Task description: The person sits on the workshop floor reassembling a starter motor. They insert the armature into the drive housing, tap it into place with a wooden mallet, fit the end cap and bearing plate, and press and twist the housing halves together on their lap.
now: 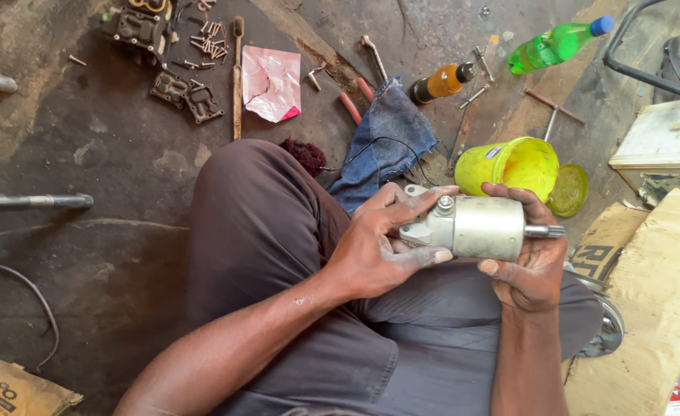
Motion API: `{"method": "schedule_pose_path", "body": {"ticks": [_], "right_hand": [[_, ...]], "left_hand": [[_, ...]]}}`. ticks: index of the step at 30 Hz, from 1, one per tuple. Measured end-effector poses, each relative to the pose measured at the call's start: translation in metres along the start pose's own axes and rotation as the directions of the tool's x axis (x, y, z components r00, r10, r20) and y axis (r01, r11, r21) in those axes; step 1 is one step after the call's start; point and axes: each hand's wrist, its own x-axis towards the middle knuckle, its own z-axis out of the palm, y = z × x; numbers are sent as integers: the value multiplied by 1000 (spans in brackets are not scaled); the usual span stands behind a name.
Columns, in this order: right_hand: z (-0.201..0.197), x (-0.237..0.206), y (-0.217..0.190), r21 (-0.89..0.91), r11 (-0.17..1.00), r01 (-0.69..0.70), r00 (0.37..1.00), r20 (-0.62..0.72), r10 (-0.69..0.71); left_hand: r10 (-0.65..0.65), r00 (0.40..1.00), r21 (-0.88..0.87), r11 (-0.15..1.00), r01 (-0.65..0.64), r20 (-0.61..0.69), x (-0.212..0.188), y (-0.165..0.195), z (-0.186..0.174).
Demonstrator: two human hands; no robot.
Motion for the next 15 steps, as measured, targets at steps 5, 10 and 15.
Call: {"method": "schedule_pose_path", "body": {"ticks": [5,10,15], "right_hand": [[-2,-1,4,50,999,-4,1000,-9,5],[2,-2,7,10,1000,5,999,-34,-4],[20,0,14,-316,940,131,990,96,-106]], "left_hand": [[-19,1000,24,1000,20,-11,-1,8,-1],[-60,997,42,997,61,-39,-5,13,0],[-122,978,143,979,146,-167,-7,8,8]]}}
